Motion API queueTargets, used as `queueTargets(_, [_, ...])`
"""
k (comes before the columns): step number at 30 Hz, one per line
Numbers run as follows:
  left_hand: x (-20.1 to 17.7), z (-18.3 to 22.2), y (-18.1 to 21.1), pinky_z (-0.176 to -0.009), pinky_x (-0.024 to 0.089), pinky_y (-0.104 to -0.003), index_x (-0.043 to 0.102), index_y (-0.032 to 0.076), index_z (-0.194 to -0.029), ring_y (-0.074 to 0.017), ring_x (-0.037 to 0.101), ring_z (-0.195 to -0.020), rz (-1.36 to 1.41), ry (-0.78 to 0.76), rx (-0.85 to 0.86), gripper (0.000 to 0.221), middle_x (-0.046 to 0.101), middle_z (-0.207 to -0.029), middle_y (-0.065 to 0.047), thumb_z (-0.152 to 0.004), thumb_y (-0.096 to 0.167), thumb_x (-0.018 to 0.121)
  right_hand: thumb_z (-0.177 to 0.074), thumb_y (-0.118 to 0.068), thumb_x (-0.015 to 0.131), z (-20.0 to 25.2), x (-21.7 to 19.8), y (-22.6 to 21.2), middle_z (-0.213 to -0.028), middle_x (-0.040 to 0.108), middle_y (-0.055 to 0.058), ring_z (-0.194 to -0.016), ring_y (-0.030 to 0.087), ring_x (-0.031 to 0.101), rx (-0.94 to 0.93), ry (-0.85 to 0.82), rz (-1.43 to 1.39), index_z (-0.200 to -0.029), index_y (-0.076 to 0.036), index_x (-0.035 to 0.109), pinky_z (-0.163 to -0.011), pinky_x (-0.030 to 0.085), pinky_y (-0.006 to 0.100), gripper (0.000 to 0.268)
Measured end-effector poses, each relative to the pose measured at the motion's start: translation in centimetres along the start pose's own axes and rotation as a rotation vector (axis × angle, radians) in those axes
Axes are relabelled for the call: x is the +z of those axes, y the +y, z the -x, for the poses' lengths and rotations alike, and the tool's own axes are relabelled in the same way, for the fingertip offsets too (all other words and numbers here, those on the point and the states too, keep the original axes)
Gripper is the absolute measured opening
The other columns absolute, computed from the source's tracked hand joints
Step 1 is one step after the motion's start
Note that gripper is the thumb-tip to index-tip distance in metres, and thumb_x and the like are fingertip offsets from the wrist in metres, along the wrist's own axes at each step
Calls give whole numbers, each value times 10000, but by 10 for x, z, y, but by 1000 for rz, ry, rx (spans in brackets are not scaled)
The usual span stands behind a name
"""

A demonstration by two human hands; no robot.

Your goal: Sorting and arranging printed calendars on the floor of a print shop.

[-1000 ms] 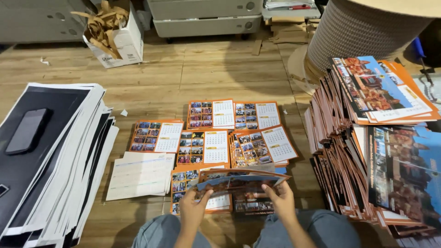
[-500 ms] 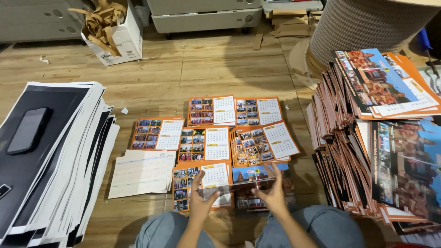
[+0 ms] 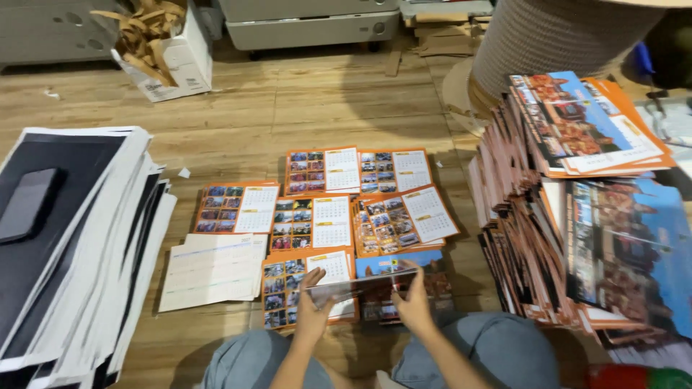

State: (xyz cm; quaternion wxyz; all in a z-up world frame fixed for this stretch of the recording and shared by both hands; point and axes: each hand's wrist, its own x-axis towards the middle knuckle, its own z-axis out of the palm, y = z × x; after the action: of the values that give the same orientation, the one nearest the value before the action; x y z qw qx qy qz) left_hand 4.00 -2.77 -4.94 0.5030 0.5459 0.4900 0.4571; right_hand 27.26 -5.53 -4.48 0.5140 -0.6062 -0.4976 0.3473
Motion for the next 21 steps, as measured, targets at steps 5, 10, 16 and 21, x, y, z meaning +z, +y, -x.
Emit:
queueTargets(5, [-11,-4,-79,-637,340,-357,401,93,-691,-169,374,-646,-336,270,-155,434,359,-643,-11,-804,412,672,-853,-148,554,-3,-31,21,-925,663,142,-873,296,638,-206,93,428,-1102,-55,542,-756,458,359,266])
queueTargets(10, [-2,6,32,-807,440,-269,379,79,-1372,-168,556,-882,119,174,-42,592,582,-967,-87,-824,87,603,-837,-163,591,24,-120,-112,-769,663,13,-641,119,567,6,257,254,-964,-123,644,-588,446,265,144])
queueTargets(16, [-14,5,93,-968,445,-421,333,83,-1378,-285,560,-1093,2,260,-266,506,580,-1186,-155,-891,80,470,-806,67,582,55,-261,-134,-1224,456,75,-1093,171,493,-279,957,-27,-1247,-103,411,-925,435,284,503])
queueTargets(21, [-14,4,105,-933,440,-432,331,99,-1398,-280,540,-1081,-122,233,-375,508,589,-1190,-97,-917,196,464,-1037,19,385,52,-273,-194,-826,500,-14,-575,95,357,-217,1046,-145,-1125,-207,498,-566,297,227,269])
